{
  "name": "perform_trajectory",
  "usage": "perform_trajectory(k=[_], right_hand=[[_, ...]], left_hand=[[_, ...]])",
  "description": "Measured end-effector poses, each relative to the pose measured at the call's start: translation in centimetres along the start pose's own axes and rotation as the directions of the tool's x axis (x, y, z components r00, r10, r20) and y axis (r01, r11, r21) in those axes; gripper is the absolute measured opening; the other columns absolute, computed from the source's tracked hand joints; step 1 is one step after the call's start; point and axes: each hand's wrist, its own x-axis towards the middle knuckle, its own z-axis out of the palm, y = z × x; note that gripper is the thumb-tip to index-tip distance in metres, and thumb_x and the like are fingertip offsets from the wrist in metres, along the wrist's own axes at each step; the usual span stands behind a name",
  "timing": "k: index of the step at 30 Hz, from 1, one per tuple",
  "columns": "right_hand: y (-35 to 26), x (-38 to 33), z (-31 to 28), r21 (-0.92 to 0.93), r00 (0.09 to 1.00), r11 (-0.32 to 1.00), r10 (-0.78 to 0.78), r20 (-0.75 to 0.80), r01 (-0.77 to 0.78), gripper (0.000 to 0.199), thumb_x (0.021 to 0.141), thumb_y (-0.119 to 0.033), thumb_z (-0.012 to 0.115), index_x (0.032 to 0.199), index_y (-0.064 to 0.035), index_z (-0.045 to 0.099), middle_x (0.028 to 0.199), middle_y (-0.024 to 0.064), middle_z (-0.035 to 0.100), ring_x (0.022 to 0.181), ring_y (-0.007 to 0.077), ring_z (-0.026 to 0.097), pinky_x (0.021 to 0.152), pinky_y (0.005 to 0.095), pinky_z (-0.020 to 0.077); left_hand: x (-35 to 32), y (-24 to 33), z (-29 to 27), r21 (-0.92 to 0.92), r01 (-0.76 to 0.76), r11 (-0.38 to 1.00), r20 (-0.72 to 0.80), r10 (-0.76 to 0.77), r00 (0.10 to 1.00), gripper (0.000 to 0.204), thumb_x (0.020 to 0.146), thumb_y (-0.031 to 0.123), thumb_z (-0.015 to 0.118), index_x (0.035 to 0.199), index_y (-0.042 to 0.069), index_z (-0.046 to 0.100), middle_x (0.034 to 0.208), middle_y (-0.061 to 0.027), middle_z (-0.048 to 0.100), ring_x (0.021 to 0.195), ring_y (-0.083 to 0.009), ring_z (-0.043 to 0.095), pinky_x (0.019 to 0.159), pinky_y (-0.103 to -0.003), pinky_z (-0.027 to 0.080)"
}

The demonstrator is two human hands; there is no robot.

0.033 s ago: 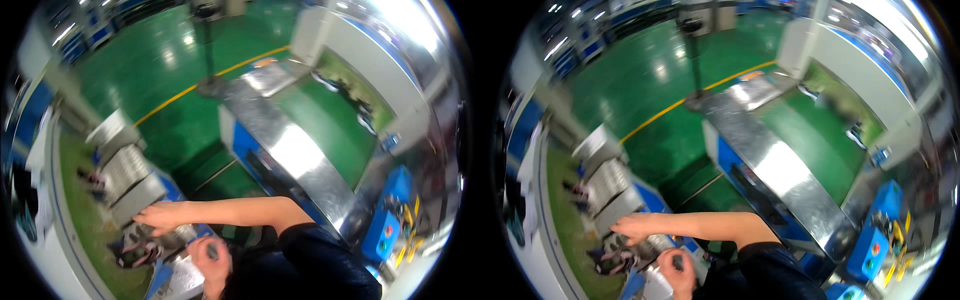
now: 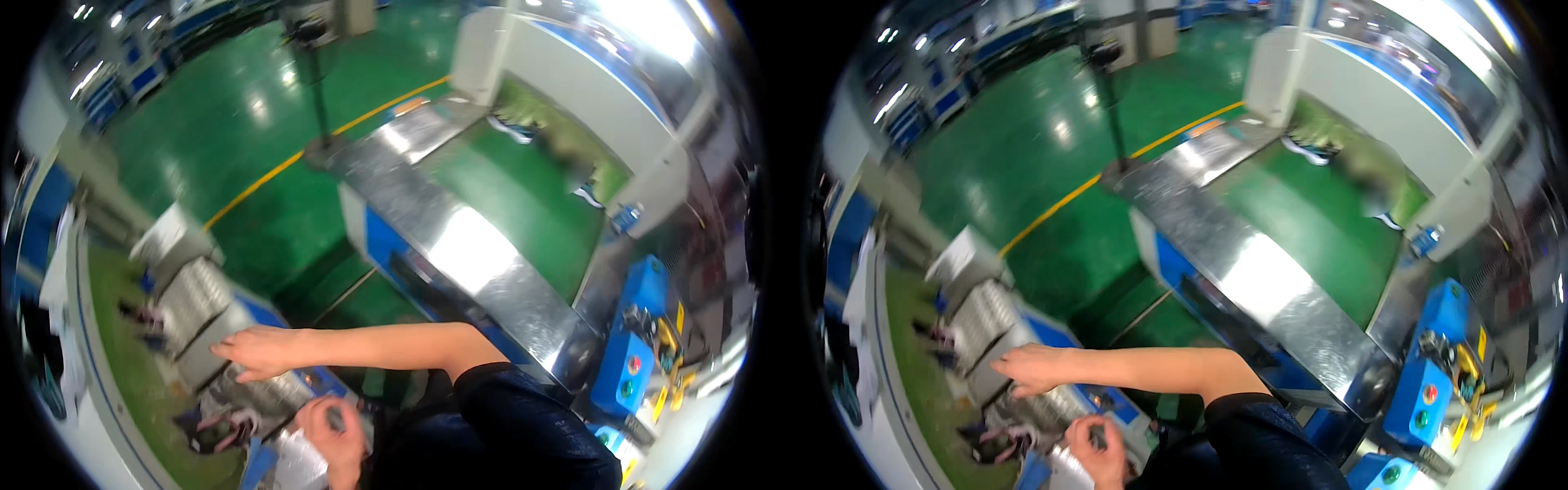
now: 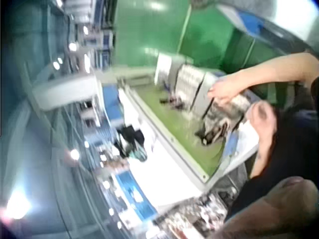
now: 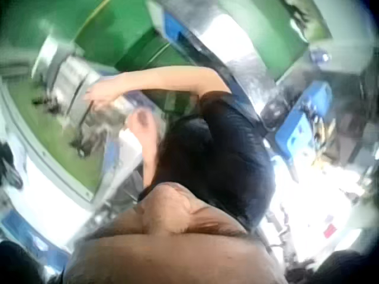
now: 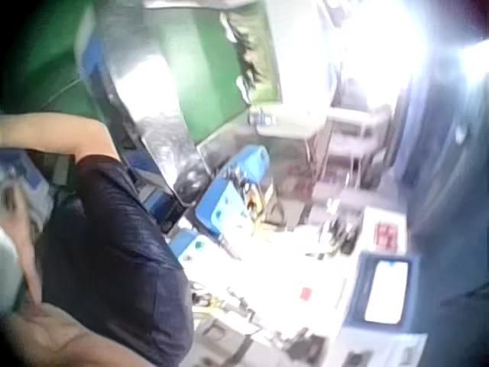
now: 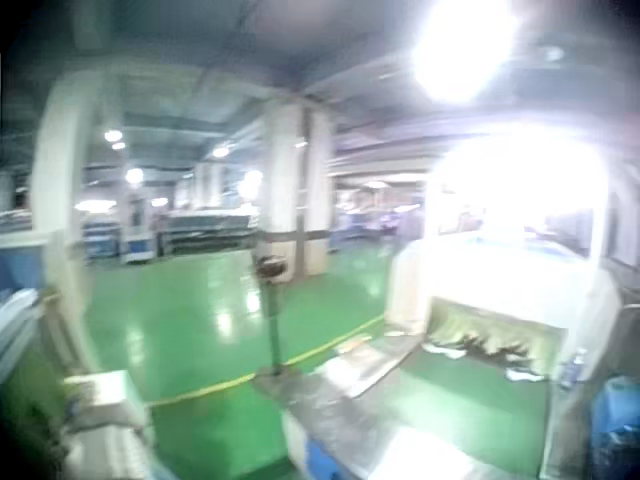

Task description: The person picks up shoes from a conveyor belt, places them into an industrial machine to be pressed or heated, and then moves processed shoes onto a storage rack.

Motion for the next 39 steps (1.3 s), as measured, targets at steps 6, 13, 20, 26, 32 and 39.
perform_trajectory(k=[6,13,20,26,32,39], right_hand=[[2.2,-23.0,-7.8,0.333,0.467,0.890,0.448,-0.762,-0.310,0.022,0.088,-0.012,0.055,0.108,-0.0034,0.056,0.078,0.0108,0.058,0.069,0.0194,0.057,0.062,0.0304,0.0461],[-3.2,-34.7,-12.0,0.404,0.586,0.871,0.487,-0.647,-0.278,0.021,0.087,-0.011,0.058,0.106,-0.0022,0.059,0.093,0.0112,0.064,0.083,0.0244,0.064,0.072,0.0326,0.0512],[-8.2,-35.1,-29.5,-0.242,0.741,0.913,0.090,-0.665,-0.329,0.037,0.079,-0.012,0.057,0.112,0.0039,0.051,0.089,0.0109,0.059,0.076,0.0220,0.059,0.061,0.0308,0.0512],[-4.3,-39.3,-34.9,-0.226,0.653,0.750,0.337,-0.678,-0.622,0.036,0.084,-0.015,0.060,0.119,-0.0092,0.054,0.078,0.0062,0.058,0.062,0.0140,0.053,0.054,0.0294,0.0476],[4.6,-48.5,-36.6,-0.043,0.318,0.685,0.281,-0.905,-0.728,0.042,0.083,-0.013,0.059,0.120,0.0013,0.048,0.095,0.0135,0.063,0.083,0.0216,0.063,0.066,0.0284,0.0518],[35.5,-67.8,-43.8,-0.158,0.226,0.164,0.604,-0.764,-0.974,0.064,0.076,-0.042,0.071,0.117,0.0038,0.052,0.098,0.0205,0.064,0.091,0.0360,0.062,0.079,0.0418,0.0511]], left_hand=[[-0.4,-1.0,0.0,-0.056,0.146,0.988,0.132,-0.138,0.982,0.025,0.087,0.014,0.060,0.106,-0.002,0.058,0.092,-0.0141,0.063,0.082,-0.0232,0.058,0.075,-0.036,0.048],[5.3,7.5,11.5,0.091,0.108,0.990,0.359,-0.134,0.924,0.033,0.086,0.013,0.060,0.116,0.000,0.055,0.104,-0.0127,0.061,0.092,-0.0218,0.059,0.081,-0.035,0.049],[10.0,14.9,28.1,-0.321,-0.134,0.937,0.742,0.338,0.579,0.016,0.075,0.006,0.067,0.090,0.002,0.064,0.091,-0.0133,0.065,0.086,-0.0260,0.063,0.079,-0.031,0.049],[19.5,14.3,45.2,-0.506,-0.344,0.791,0.718,0.608,0.340,0.018,0.076,0.009,0.063,0.094,0.004,0.061,0.093,-0.0140,0.062,0.089,-0.0326,0.059,0.081,-0.040,0.046],[29.5,12.9,65.9,-0.453,-0.565,0.689,0.566,0.713,0.414,0.027,0.077,0.012,0.063,0.101,0.001,0.057,0.107,-0.0162,0.057,0.101,-0.0339,0.055,0.088,-0.042,0.042],[31.3,10.2,78.9,-0.319,-0.607,0.728,0.575,0.658,0.487,0.043,0.077,0.015,0.063,0.114,-0.002,0.051,0.124,-0.0182,0.048,0.120,-0.0344,0.044,0.100,-0.048,0.032]])
